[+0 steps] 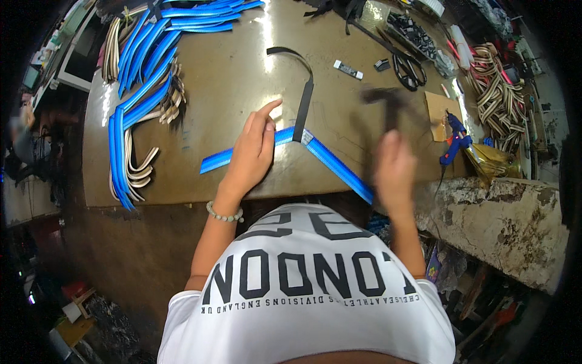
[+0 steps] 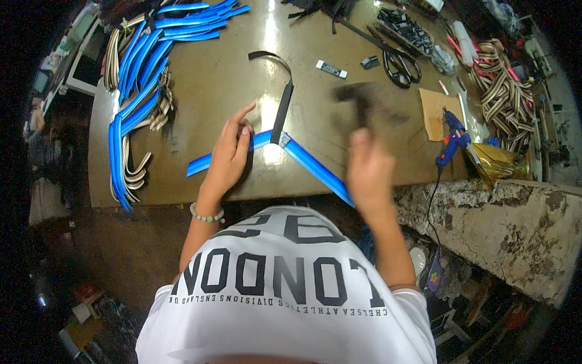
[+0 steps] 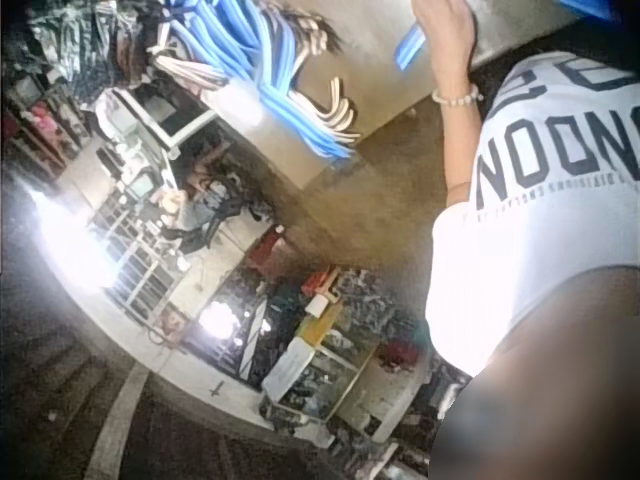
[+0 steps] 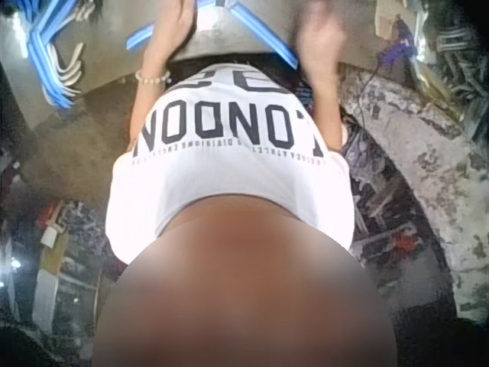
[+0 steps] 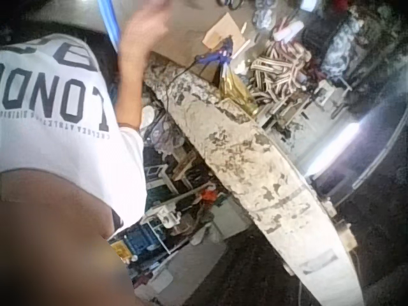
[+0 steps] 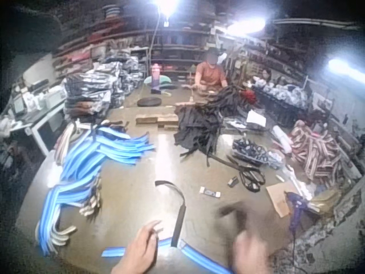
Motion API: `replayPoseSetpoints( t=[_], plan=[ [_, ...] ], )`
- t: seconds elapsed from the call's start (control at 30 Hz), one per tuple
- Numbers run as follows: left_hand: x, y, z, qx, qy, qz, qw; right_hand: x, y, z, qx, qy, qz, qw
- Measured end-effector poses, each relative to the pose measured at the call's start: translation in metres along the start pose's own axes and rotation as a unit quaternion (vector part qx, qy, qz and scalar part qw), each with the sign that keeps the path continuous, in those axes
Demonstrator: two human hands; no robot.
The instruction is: The person repeatedly assembles short strap units by applying hot glue to blue and black ribbons, folding them into V-shapes, and securing them with small metal clips. The person handles the ribbons and clips one at a time, placing each finished unit aside on the table.
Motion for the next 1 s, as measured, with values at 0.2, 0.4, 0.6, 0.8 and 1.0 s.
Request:
replayPoseSetpoints(
  t=[0.2, 0.4, 0.6, 0.8, 1.0],
  plan=[
    [-0.006, 0.002, -0.02, -0.068, 0.059, 0.019, 0.996, -0.04, -0.048, -0.036, 0.055, 0.206, -0.139, 0.967],
    [-0.003, 0.003, -0.013, -0.048, 0.061, 0.028, 0.997, -0.045, -0.055, -0.029, -0.011, 0.222, -0.217, 0.95],
    [-0.008, -0.018, 0.02, 0.196, -0.074, 0.061, 0.976, 0.018, -0.01, 0.027, 0.06, 0.103, 0.058, 0.991],
    [-0.006, -0.018, 0.01, 0.193, -0.055, 0.069, 0.977, 0.063, 0.036, 0.101, -0.19, 0.053, 0.189, 0.962],
    [-0.021, 0.006, 0.007, 0.221, -0.06, 0.027, 0.973, 0.062, 0.035, 0.113, -0.233, 0.043, 0.172, 0.956]
  ],
)
Point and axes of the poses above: each hand's wrist, its own x-axis towards the middle knuckle, its own y-axis out of the back of the hand, z = x × y, the point moved 6 cm from there along x, towards the middle knuckle, and after that the axes turned 12 degrees about z, right-handed, at the moved point
